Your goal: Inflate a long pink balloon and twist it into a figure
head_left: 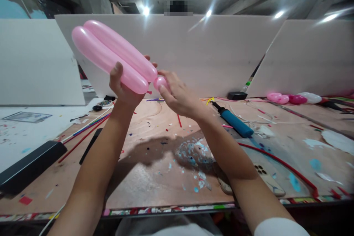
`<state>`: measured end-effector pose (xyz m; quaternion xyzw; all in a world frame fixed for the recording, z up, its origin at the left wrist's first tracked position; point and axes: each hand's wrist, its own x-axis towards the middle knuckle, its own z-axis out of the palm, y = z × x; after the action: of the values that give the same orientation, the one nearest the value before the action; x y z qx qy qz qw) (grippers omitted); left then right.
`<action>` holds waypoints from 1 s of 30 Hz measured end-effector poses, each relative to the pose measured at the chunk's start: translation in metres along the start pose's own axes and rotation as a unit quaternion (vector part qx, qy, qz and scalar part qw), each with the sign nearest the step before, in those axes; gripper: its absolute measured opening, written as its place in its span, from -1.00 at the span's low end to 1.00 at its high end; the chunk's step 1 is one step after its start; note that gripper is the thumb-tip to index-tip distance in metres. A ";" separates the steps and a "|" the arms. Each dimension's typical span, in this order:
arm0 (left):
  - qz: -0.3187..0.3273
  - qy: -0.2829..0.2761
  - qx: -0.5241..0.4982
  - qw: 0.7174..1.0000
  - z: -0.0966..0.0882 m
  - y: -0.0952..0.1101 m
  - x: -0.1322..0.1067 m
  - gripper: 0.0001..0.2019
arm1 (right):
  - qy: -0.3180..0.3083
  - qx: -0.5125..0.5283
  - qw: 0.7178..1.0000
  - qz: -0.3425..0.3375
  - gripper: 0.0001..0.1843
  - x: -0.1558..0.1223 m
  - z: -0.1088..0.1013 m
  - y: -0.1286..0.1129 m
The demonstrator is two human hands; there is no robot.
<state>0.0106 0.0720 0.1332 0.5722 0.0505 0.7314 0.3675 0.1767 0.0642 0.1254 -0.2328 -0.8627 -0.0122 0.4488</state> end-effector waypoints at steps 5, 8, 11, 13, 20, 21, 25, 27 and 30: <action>0.021 -0.010 0.000 1.000 0.007 0.003 -0.002 -0.43 | 0.032 -0.073 0.995 0.061 -0.63 0.001 -0.003 -0.001; 0.019 -0.010 0.000 1.000 0.014 0.006 -0.005 -0.40 | 0.028 -0.076 0.994 0.076 -0.52 0.001 -0.001 -0.002; 0.023 -0.009 -0.006 1.000 0.020 0.008 -0.006 -0.40 | 0.036 -0.095 0.993 0.061 -0.47 0.000 0.001 -0.003; 0.043 0.001 -0.015 0.999 0.021 0.008 -0.005 -0.41 | 0.049 -0.106 0.993 0.033 -0.43 -0.001 0.001 -0.005; 0.048 -0.014 -0.009 0.999 0.016 0.012 -0.004 -0.50 | 0.031 -0.075 0.997 0.007 -0.48 -0.002 -0.004 -0.012; 0.046 -0.016 -0.008 0.999 0.015 0.012 -0.004 -0.51 | 0.035 -0.075 0.997 0.001 -0.49 -0.001 -0.004 -0.011; 0.047 -0.043 -0.025 0.998 0.014 0.014 -0.005 -0.55 | 0.066 -0.097 0.993 -0.010 -0.55 0.001 -0.006 -0.005; 0.047 -0.048 -0.018 0.998 0.015 0.016 -0.005 -0.53 | 0.055 -0.081 0.995 -0.016 -0.58 0.001 -0.007 -0.003; 0.030 -0.046 0.009 0.998 0.016 0.017 -0.006 -0.48 | 0.018 -0.045 0.998 -0.026 -0.60 0.001 -0.008 0.001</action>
<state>0.0164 0.0505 0.1423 0.6097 0.0224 0.7147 0.3420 0.1828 0.0635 0.1306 -0.2296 -0.8591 -0.0668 0.4526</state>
